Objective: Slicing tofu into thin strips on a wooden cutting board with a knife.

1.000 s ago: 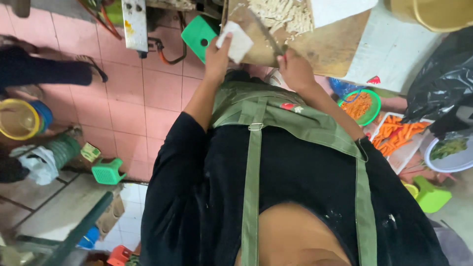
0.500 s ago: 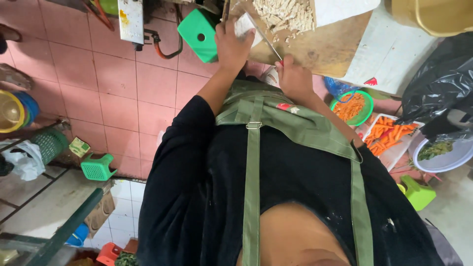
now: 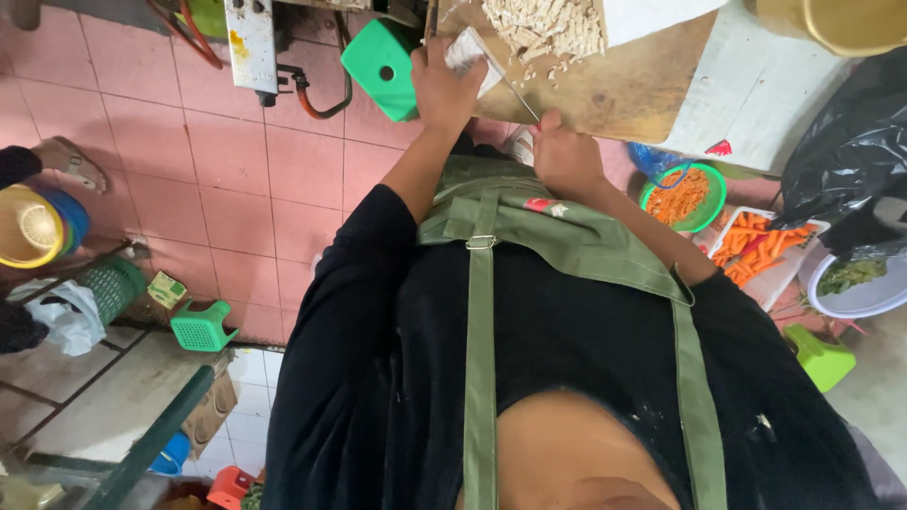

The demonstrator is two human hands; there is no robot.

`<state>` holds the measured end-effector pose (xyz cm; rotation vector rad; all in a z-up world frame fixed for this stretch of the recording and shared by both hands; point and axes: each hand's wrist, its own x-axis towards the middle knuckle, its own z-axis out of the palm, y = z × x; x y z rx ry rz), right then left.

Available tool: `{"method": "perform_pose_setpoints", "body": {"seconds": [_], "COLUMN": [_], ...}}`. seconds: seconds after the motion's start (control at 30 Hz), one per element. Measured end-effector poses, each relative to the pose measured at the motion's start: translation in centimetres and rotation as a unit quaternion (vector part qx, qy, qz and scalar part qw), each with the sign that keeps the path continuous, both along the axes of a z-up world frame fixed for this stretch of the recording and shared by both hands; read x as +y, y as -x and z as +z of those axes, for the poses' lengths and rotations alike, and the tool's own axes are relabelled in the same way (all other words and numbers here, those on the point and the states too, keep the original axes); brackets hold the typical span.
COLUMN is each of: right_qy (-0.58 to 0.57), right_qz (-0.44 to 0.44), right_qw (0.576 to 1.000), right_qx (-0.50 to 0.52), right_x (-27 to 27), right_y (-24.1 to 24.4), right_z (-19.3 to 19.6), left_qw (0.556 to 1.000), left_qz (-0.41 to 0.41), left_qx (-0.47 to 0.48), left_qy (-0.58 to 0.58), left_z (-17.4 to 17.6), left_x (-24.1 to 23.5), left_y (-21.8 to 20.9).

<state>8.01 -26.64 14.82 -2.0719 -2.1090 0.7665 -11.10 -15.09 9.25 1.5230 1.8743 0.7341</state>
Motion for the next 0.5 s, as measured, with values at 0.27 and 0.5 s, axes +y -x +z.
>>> {"method": "perform_pose_setpoints", "body": {"seconds": [0.27,0.5], "right_qy": [0.043,0.019], "right_qz": [-0.015,-0.016], "right_qw": [0.999,1.000], "right_qx": [-0.005,0.017], "right_x": [0.9,3.4], "right_y": [0.9,2.4], "right_z": [-0.2,-2.6], "left_qw": [1.000,1.000], "left_qz": [-0.013,-0.014], "left_qx": [-0.006,0.002], "left_qy": [0.026,0.018], "left_z": [-0.1,-0.6], "left_x": [0.2,0.1], "left_y": [0.3,0.3]}}
